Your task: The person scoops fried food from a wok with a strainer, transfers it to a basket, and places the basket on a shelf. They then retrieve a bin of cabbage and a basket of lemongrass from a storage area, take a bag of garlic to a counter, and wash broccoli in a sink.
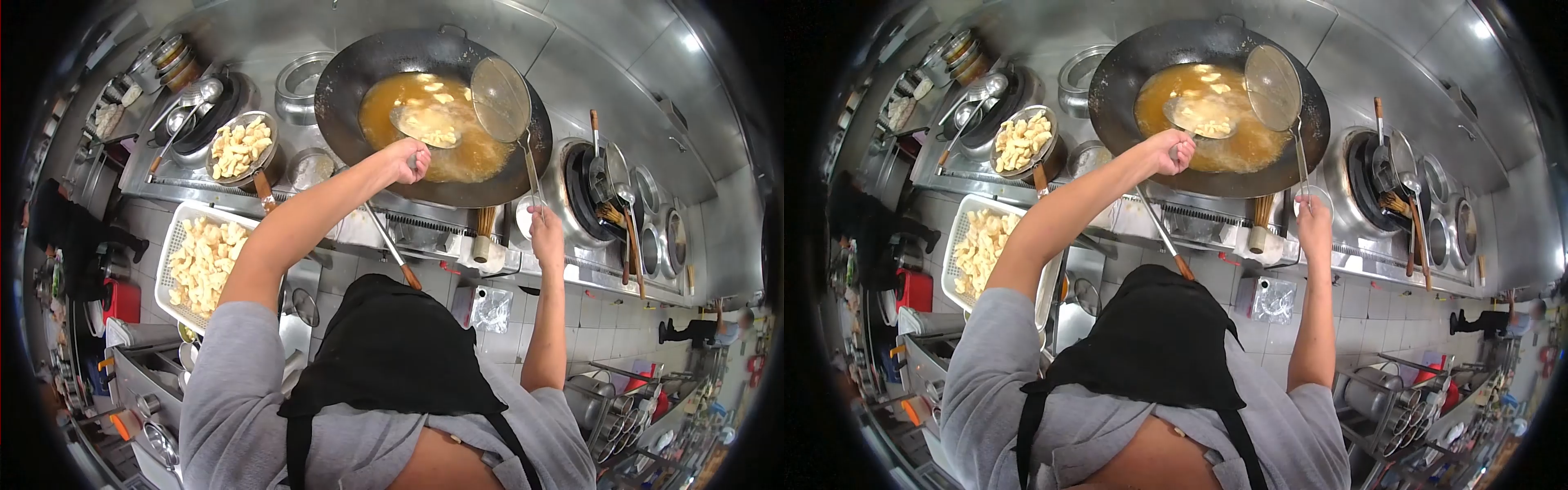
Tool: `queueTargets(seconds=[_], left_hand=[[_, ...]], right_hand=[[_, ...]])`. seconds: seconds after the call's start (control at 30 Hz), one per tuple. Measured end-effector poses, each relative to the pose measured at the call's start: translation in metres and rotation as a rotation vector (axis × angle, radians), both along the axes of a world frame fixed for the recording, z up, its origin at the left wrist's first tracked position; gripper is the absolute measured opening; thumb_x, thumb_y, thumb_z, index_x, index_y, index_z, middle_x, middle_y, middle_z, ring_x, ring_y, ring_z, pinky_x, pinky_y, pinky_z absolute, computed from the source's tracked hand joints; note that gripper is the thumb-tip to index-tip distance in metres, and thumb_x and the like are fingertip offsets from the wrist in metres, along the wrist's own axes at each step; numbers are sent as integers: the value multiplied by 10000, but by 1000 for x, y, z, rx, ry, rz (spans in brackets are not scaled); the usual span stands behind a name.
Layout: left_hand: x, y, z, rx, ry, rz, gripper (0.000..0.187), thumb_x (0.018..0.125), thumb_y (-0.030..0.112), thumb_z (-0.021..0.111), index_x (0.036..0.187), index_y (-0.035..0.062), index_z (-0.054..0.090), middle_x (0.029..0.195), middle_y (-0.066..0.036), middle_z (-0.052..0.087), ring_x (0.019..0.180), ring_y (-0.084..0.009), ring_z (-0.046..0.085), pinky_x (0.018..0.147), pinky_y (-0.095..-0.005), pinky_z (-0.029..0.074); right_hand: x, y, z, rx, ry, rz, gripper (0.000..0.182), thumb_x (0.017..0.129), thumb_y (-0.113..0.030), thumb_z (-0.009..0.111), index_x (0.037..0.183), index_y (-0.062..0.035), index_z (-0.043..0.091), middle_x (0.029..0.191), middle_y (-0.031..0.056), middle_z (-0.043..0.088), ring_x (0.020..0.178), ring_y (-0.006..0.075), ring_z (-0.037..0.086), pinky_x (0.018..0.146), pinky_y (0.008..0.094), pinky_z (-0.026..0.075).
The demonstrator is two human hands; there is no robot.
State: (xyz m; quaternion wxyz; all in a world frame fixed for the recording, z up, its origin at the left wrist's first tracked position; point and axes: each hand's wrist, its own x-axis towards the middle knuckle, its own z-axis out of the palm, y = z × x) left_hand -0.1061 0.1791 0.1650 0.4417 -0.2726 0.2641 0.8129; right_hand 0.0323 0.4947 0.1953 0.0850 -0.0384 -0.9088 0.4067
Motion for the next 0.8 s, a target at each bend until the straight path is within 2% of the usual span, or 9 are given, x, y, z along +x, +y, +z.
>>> queueTargets(seconds=[0.17, 0.3, 0.37, 0.43, 0.5, 0.63, 0.7, 0.8], left_hand=[[-24, -11, -9, -62, 66, 5, 254, 823, 32, 463, 611, 130, 363, 504, 70, 387, 384, -24, 366, 346, -158, 308], [-38, -17, -8, -218, 149, 13, 239, 817, 35, 471, 619, 127, 371, 489, 64, 386, 382, -28, 376, 340, -162, 299], [-46, -18, -10, -272, 176, 8, 234, 812, 37, 478, 623, 127, 375, 486, 61, 388, 381, -30, 378, 337, -165, 297], [-51, -18, -3, -438, 233, 24, 220, 804, 42, 490, 631, 124, 383, 484, 54, 399, 377, -38, 379, 335, -175, 302], [-55, -21, 3, -479, 248, 28, 217, 802, 42, 494, 632, 123, 385, 484, 51, 402, 377, -43, 384, 337, -180, 307], [-68, -36, 14, -474, 193, 83, 171, 825, 57, 497, 691, 105, 403, 493, 40, 415, 392, -53, 417, 349, -186, 333], [-71, -43, 18, -432, 131, 113, 138, 856, 73, 488, 745, 91, 409, 504, 38, 423, 401, -58, 434, 349, -189, 346], [-66, -48, 21, -407, 123, 124, 133, 860, 65, 484, 746, 88, 418, 505, 40, 422, 404, -59, 440, 349, -192, 352]], right_hand=[[-36, 11, -8, -158, -5, -16, 175, 869, -61, 468, 940, 36, 595, 570, 17, 458, 502, 97, 425, 469, 276, 337], [-37, 8, 4, -322, -46, -82, 179, 869, -51, 467, 941, 52, 593, 565, 4, 446, 496, 87, 415, 464, 267, 333], [-40, 13, 0, -301, 1, -68, 179, 877, -64, 460, 951, 37, 588, 567, -17, 428, 481, 67, 390, 431, 242, 301], [-48, 23, -3, -281, 53, -58, 179, 885, -76, 453, 961, 22, 582, 569, -39, 410, 467, 47, 366, 397, 218, 268], [-58, 31, -4, -183, 42, -65, 212, 855, -74, 465, 950, 67, 592, 588, 33, 511, 504, 111, 463, 473, 269, 354], [-68, 37, 2, -159, 47, -34, 221, 849, -78, 462, 959, 56, 598, 608, 63, 552, 523, 126, 502, 489, 279, 381], [-74, 34, 4, -167, 43, -12, 198, 864, -88, 457, 960, 31, 583, 561, -9, 452, 378, 61, 351, 345, 234, 252], [-94, 32, 3, -115, -6, 6, 206, 862, -89, 453, 986, 16, 580, 557, -15, 444, 352, 49, 324, 319, 238, 219]])
